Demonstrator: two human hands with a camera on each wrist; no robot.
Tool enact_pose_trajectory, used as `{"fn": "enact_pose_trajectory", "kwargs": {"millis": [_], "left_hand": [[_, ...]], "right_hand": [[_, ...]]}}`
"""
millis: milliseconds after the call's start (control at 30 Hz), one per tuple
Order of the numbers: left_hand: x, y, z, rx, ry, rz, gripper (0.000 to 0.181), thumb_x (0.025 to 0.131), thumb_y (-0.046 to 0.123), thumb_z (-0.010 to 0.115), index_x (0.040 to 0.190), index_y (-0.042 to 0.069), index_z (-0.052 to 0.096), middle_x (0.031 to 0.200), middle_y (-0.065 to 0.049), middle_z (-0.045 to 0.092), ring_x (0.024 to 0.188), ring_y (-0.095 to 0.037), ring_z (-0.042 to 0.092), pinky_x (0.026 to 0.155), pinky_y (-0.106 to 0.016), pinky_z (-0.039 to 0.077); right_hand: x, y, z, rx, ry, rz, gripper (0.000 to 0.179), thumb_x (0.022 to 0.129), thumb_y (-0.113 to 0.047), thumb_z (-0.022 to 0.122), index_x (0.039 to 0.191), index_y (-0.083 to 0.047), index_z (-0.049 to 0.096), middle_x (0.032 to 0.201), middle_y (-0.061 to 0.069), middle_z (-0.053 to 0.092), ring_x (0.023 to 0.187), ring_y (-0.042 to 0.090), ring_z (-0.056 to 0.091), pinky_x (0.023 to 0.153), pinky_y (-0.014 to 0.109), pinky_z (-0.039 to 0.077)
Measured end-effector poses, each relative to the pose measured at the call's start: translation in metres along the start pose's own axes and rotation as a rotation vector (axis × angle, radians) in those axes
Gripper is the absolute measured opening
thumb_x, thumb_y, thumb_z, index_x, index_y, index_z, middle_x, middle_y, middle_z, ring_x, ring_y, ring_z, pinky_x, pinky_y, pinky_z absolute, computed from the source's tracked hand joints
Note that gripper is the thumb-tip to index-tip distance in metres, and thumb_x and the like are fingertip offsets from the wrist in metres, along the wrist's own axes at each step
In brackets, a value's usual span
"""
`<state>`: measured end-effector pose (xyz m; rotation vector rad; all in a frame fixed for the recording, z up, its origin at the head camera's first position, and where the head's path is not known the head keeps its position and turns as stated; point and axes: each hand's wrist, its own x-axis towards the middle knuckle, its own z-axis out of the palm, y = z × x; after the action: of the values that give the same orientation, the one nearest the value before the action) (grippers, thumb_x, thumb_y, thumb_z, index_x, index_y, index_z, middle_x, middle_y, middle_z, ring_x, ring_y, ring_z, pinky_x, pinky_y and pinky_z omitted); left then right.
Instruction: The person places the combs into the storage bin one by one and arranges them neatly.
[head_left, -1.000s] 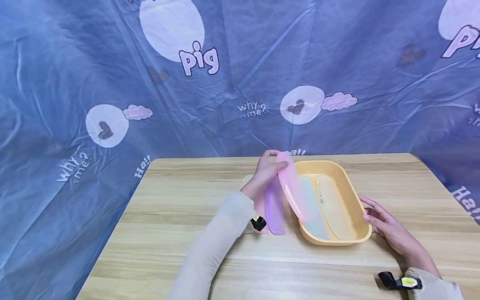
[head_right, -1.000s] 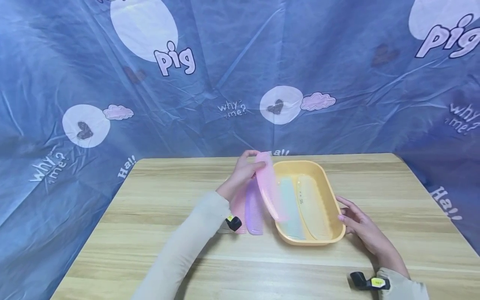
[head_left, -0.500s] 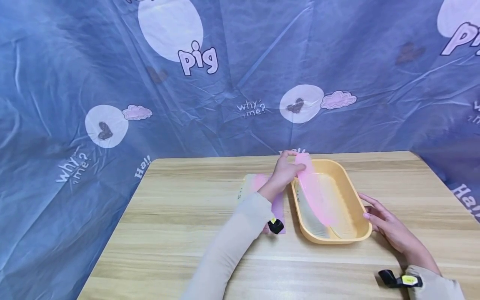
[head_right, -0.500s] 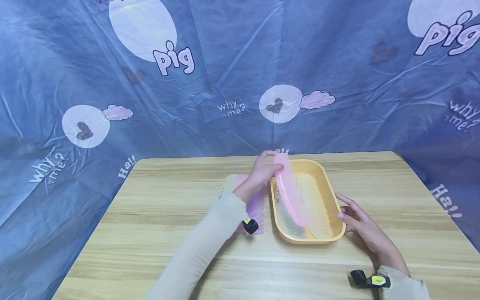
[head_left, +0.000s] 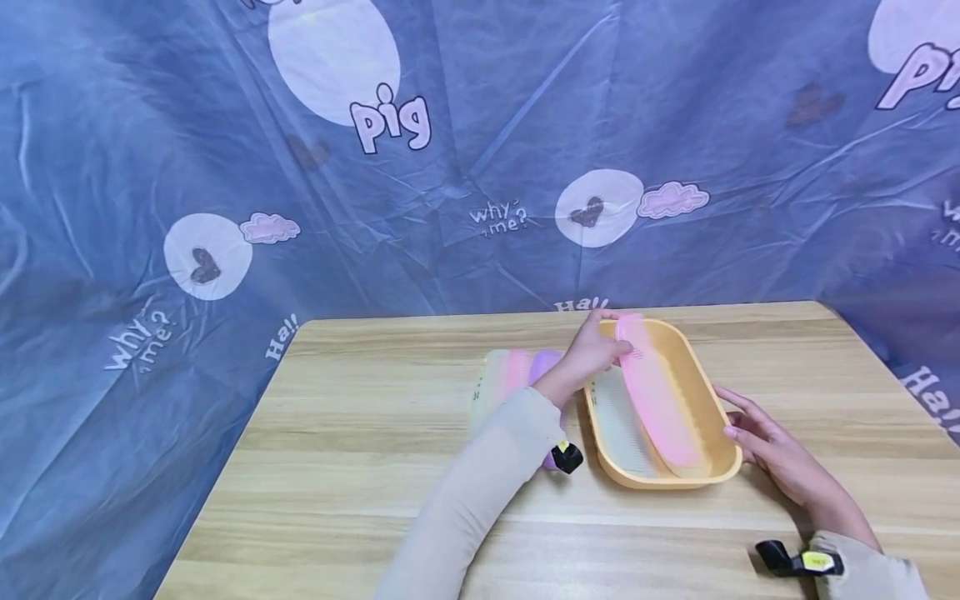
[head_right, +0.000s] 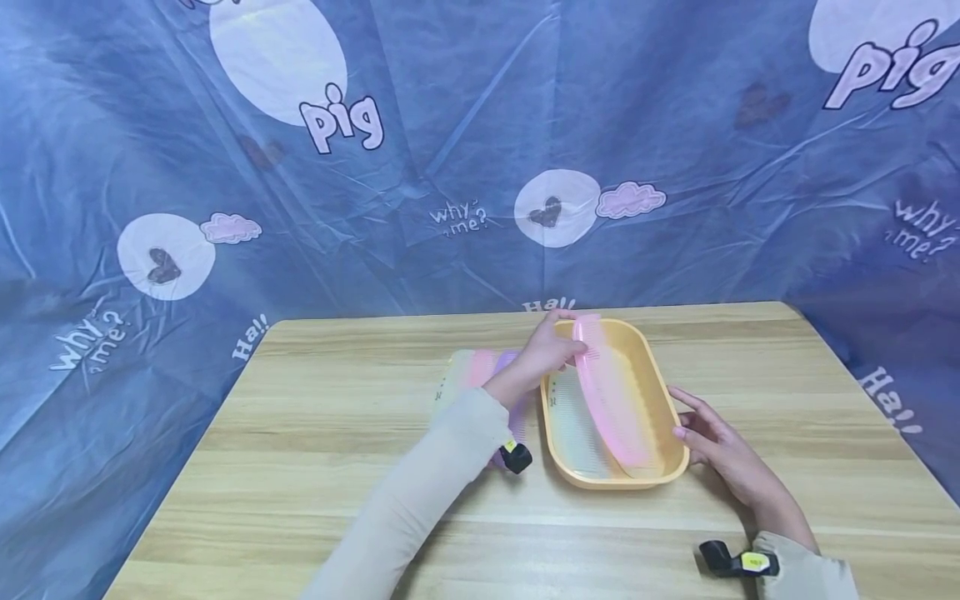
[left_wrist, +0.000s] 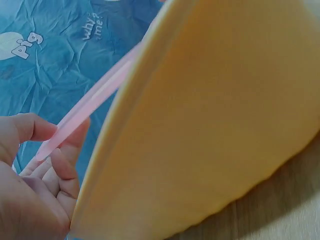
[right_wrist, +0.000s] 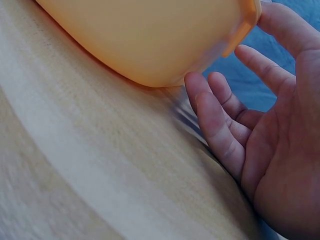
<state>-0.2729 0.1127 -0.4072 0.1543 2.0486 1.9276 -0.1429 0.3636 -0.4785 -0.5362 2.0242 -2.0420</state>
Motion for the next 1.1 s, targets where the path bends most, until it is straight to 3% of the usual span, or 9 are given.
{"fn": "enact_pose_trajectory", "kwargs": {"millis": [300, 633, 767, 933, 1100], "left_hand": [[0.001, -0.001, 0.012, 0.059, -0.051, -0.032, 0.049, 0.083, -0.008, 0.064, 0.12, 0.021, 0.05, 0.056, -0.002, 0.055, 0.05, -0.013, 0.05, 0.044, -0.02, 0.032], [0.001, -0.001, 0.015, 0.106, -0.065, -0.005, 0.05, 0.082, -0.005, 0.069, 0.123, 0.02, 0.055, 0.066, -0.006, 0.065, 0.053, -0.015, 0.05, 0.047, -0.021, 0.038], [0.0, 0.0, 0.016, 0.225, -0.049, -0.007, 0.05, 0.08, -0.001, 0.073, 0.122, 0.02, 0.058, 0.069, -0.004, 0.065, 0.056, -0.014, 0.054, 0.049, -0.021, 0.042], [-0.002, 0.0, 0.017, 0.46, -0.043, -0.011, 0.049, 0.078, 0.01, 0.077, 0.12, 0.027, 0.059, 0.068, 0.004, 0.063, 0.06, -0.008, 0.058, 0.057, -0.021, 0.044], [-0.001, 0.0, 0.019, 0.495, -0.022, -0.016, 0.05, 0.078, 0.012, 0.078, 0.12, 0.029, 0.059, 0.067, 0.005, 0.063, 0.06, -0.008, 0.059, 0.058, -0.022, 0.044]], "right_hand": [[0.0, -0.001, 0.001, -0.019, 0.006, 0.017, 0.061, 0.101, 0.005, 0.031, 0.153, -0.025, 0.024, 0.114, -0.007, 0.055, 0.099, 0.004, 0.063, 0.077, 0.023, 0.056], [-0.001, -0.002, -0.001, 0.016, 0.002, -0.015, 0.06, 0.1, 0.007, 0.03, 0.153, -0.023, 0.026, 0.115, -0.007, 0.058, 0.102, 0.004, 0.063, 0.08, 0.021, 0.055], [-0.001, -0.002, 0.0, 0.021, 0.0, -0.01, 0.06, 0.1, 0.007, 0.031, 0.152, -0.024, 0.025, 0.115, -0.007, 0.057, 0.101, 0.004, 0.063, 0.079, 0.022, 0.055], [0.0, -0.003, 0.001, 0.015, 0.002, 0.003, 0.061, 0.101, 0.006, 0.031, 0.153, -0.025, 0.025, 0.113, -0.006, 0.055, 0.099, 0.005, 0.063, 0.078, 0.024, 0.056], [-0.001, -0.002, 0.001, 0.008, 0.006, 0.003, 0.06, 0.101, 0.006, 0.031, 0.153, -0.024, 0.025, 0.114, -0.007, 0.056, 0.099, 0.004, 0.063, 0.078, 0.023, 0.056]]}}
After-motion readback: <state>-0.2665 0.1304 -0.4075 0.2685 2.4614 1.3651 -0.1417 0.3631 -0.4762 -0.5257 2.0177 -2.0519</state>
